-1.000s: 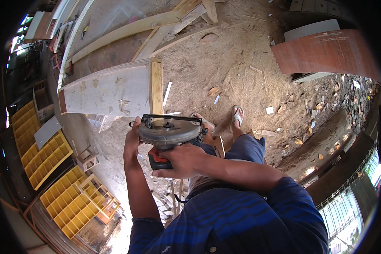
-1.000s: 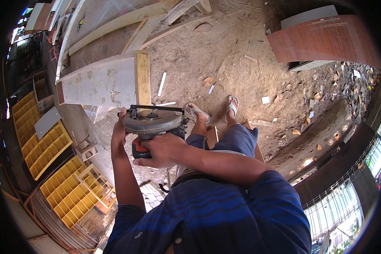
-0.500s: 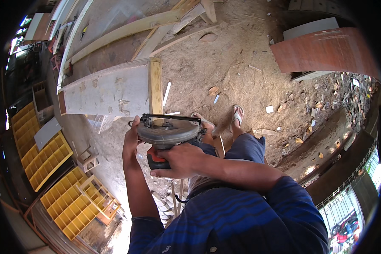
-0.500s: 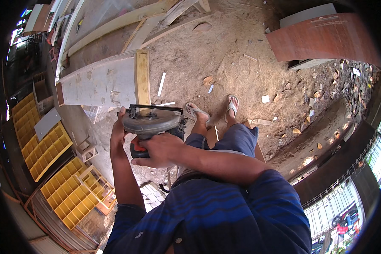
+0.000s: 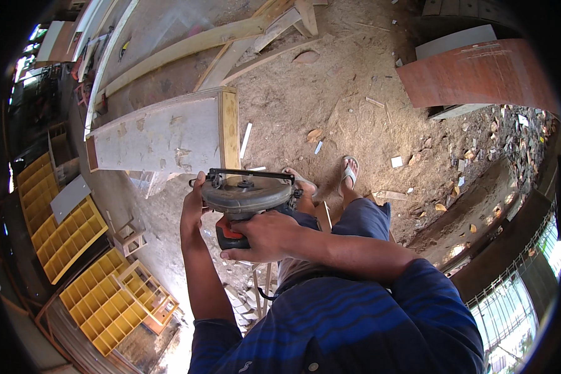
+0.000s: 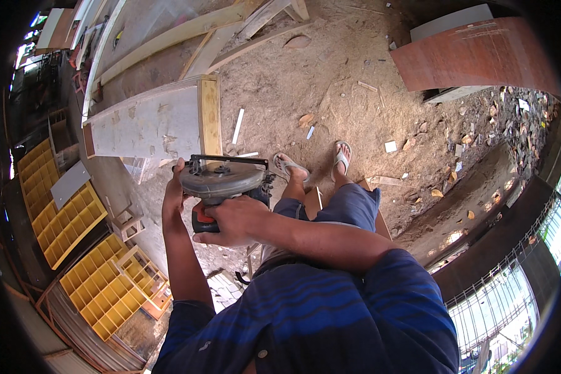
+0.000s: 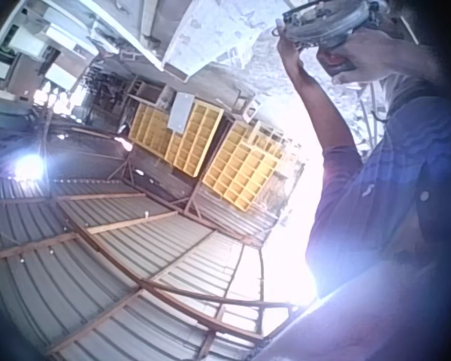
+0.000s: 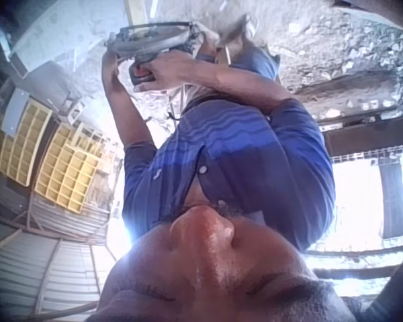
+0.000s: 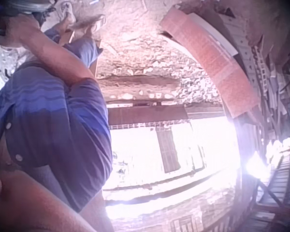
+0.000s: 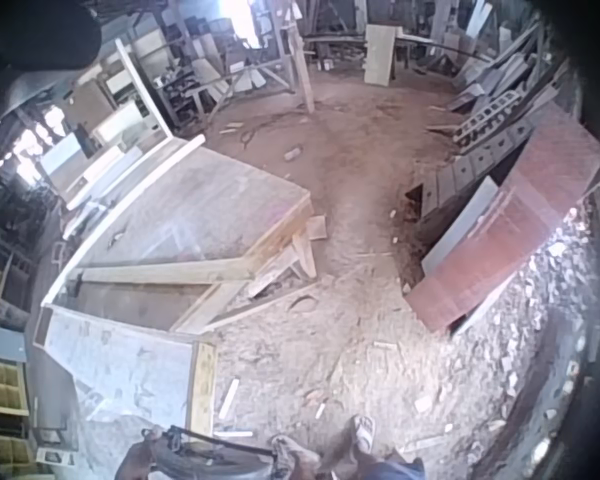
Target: The person prepares a circular saw by plugging it in and adjusting the blade depth, then cuts a wooden plank on a workbench. They subsequently use a hand saw to cut a smaller piece of wood and fit it into a wooden frame structure, assembling the components by hand.
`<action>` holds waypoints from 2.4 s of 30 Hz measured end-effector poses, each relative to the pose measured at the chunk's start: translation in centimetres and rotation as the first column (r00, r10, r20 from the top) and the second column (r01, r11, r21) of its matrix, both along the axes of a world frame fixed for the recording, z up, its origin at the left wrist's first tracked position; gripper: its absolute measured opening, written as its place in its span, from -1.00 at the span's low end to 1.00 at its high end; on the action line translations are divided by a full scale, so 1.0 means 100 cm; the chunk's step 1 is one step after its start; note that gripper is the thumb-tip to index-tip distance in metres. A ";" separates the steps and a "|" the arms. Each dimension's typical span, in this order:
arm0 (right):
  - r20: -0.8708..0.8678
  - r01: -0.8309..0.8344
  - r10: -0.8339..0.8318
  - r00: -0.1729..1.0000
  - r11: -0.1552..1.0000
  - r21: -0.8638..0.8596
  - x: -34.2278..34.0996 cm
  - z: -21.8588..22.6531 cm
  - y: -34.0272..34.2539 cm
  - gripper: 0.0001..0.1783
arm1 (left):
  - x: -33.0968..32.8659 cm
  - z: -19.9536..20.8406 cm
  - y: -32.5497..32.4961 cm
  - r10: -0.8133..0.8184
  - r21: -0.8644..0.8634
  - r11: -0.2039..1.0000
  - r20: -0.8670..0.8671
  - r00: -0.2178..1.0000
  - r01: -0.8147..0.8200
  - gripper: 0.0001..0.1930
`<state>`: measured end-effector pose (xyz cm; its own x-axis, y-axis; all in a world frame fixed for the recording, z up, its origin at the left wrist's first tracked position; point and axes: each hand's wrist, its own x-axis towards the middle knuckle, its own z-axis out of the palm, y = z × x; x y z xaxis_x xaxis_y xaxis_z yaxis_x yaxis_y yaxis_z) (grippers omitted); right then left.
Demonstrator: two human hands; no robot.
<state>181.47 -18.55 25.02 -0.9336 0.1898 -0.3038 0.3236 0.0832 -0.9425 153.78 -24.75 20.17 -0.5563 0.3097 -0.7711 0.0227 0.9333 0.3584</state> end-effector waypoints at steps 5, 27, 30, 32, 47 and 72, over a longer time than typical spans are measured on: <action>-0.001 0.000 0.000 1.000 1.000 -0.001 -0.001 0.000 0.000 -0.05 | -0.001 0.001 0.000 -0.013 -0.001 1.000 -0.005 1.000 0.013 -0.16; 0.008 -0.012 0.013 1.000 0.999 -0.029 -0.007 0.002 0.003 -0.03 | -0.004 0.004 0.003 -0.025 -0.010 1.000 -0.028 0.999 0.025 -0.12; 0.012 -0.017 0.017 1.000 0.999 -0.034 -0.008 0.003 0.004 -0.03 | -0.005 0.004 0.003 -0.030 -0.008 1.000 -0.027 0.999 0.029 -0.12; 0.013 -0.018 0.019 1.000 0.999 -0.033 -0.009 0.004 0.004 -0.03 | -0.007 0.003 0.003 -0.029 -0.011 1.000 -0.027 0.999 0.029 -0.11; 0.053 -0.058 0.061 0.997 0.996 -0.068 -0.015 0.012 0.012 -0.08 | -0.016 0.002 0.001 -0.007 -0.008 1.000 -0.029 1.000 0.007 -0.13; 0.021 -0.037 0.039 0.999 0.995 -0.089 -0.037 -0.001 0.007 -0.09 | -0.064 -0.023 -0.016 0.024 0.006 1.000 0.028 0.999 -0.025 -0.10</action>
